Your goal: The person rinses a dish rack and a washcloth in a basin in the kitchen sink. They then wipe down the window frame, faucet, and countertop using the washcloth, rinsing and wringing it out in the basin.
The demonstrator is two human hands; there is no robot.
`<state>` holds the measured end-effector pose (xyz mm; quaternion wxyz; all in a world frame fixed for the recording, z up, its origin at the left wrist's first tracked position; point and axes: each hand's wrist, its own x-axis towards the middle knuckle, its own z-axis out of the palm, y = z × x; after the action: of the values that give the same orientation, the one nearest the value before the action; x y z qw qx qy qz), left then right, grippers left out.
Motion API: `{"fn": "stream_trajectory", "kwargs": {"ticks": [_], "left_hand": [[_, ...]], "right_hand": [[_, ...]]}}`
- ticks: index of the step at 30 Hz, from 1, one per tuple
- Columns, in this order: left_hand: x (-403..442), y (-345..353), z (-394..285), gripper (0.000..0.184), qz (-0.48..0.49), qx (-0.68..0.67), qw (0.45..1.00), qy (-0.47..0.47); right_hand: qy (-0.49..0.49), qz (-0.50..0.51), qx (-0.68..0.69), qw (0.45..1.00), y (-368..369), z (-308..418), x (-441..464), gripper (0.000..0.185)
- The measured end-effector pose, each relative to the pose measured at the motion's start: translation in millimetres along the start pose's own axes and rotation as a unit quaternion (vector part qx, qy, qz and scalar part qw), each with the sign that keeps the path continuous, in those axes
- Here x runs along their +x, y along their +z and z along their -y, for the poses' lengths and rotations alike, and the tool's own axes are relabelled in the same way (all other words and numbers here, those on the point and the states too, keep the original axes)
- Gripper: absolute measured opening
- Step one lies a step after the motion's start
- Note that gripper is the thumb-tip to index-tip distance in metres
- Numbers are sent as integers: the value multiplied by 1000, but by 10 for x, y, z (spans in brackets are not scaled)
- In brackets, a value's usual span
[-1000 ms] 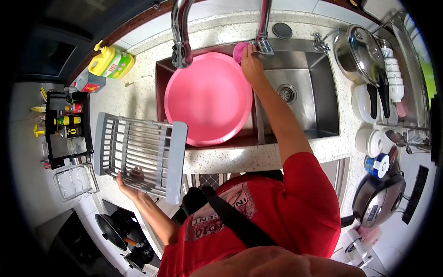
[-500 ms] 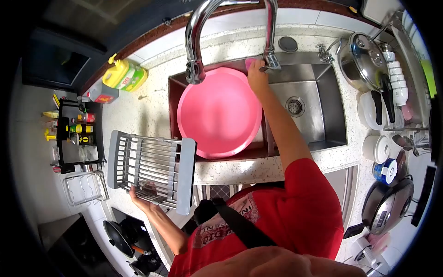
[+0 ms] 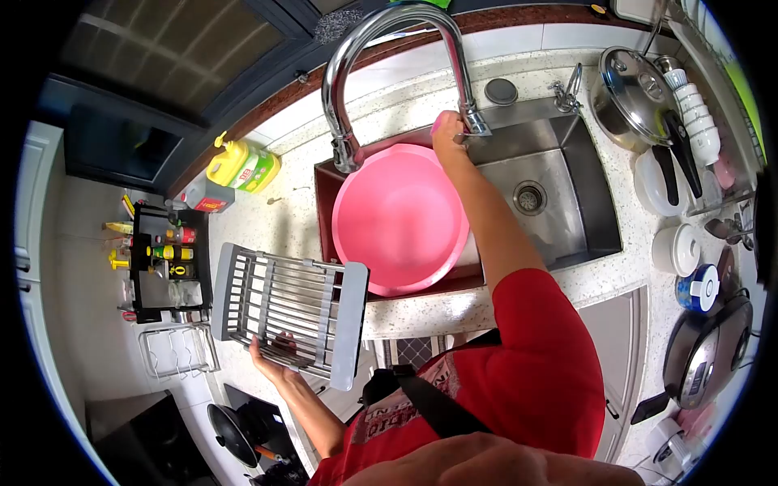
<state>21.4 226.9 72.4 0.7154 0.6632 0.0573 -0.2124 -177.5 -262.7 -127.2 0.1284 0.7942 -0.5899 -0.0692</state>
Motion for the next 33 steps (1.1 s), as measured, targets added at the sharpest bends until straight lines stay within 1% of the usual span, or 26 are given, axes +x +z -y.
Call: {"fn": "stream_trajectory", "kwargs": {"ticks": [1, 3, 4, 7, 8, 9, 10, 11, 12, 13, 15, 16, 17, 18, 19, 21, 23, 24, 25, 26, 27, 29, 30, 31, 32, 33], "left_hand": [[-49, -3, -14, 62, -1, -3, 1000, 3], [-119, -46, -23, 61, -7, -2, 1000, 9], [-102, -135, 9, 60, 13, -14, 1000, 14], [-97, -284, 68, 61, 9, -26, 1000, -3], [-131, -289, 86, 61, 11, -29, 1000, -3], [-164, -278, 102, 61, 2, -34, 999, -3], [-195, -267, 117, 60, -7, -38, 999, -3], [-214, -252, 129, 60, -4, -41, 999, -3], [-230, -232, 139, 60, -10, -43, 999, -1], [-187, -134, 94, 59, -15, -39, 999, -3], [-210, -46, 96, 57, 10, -44, 999, -6], [-173, -3, 72, 57, 7, -40, 999, -4], [-174, 20, 80, 56, 6, -38, 999, 0], [-186, 63, 90, 56, 16, -21, 1000, 11], [-210, 114, 94, 55, 15, -28, 999, 4], [-258, 221, 118, 54, 19, -39, 999, -3], [-349, 344, 113, 54, 17, -26, 1000, -3], [-453, 466, 104, 54, -5, -30, 1000, 1], [-506, 548, 89, 54, -28, -34, 999, 5], [-485, 526, 101, 55, -40, -9, 999, 6], [-440, 459, 128, 55, -20, 4, 1000, 9], [-500, 478, 142, 55, -16, 11, 1000, 12], [-521, 520, 133, 55, -20, 15, 1000, 13], [-553, 572, 137, 56, -40, 4, 999, 11], [-595, 580, 167, 56, -61, -8, 998, 7], [-463, 396, 211, 56, -36, 21, 999, -3]], "right_hand": [[-1, -4, 1, 1000, 29, 25, 35, 30], [41, 4, 55, 998, 113, 59, 54, 27], [36, -46, 96, 994, 137, 32, 20, 24], [-1, -71, 115, 991, 134, -57, -230, 22], [1, -74, 113, 991, 121, -112, -342, 22], [-12, -68, 230, 971, 113, -186, -455, 21], [-26, -60, 343, 937, 100, -265, -597, 20], [-48, -180, 332, 925, 126, -339, -803, 18], [-69, -296, 315, 899, 172, -424, -1021, 15], [-66, -291, 312, 902, 219, -490, -1143, 15], [31, -232, 474, 849, 351, -698, -1351, 10], [76, -140, 538, 828, 462, -895, -1319, 10], [120, -50, 595, 793, 551, -1068, -1284, 11], [157, 11, 618, 770, 263, -1355, -1274, 10], [161, 7, 619, 769, 207, -1487, -1175, 10], [98, -164, 580, 792, 150, -1682, -897, 8], [89, -202, 609, 762, -114, -1721, -607, 9], [90, -202, 613, 759, -45, -1713, -348, 9], [-37, -180, 563, 806, 92, -1667, -45, 11], [-163, -154, 500, 836, 130, -1627, 102, 13], [-164, -153, 504, 834, 204, -1571, 165, 13], [-82, -19, 477, 875, 204, -1452, 203, 17], [-87, -17, 420, 903, 148, -1464, 190, 21], [-91, -10, 420, 903, 112, -1519, 153, 21], [-131, -34, 403, 905, 123, -1578, 117, 20], [-168, -58, 385, 906, 146, -1625, 62, 21]]}}
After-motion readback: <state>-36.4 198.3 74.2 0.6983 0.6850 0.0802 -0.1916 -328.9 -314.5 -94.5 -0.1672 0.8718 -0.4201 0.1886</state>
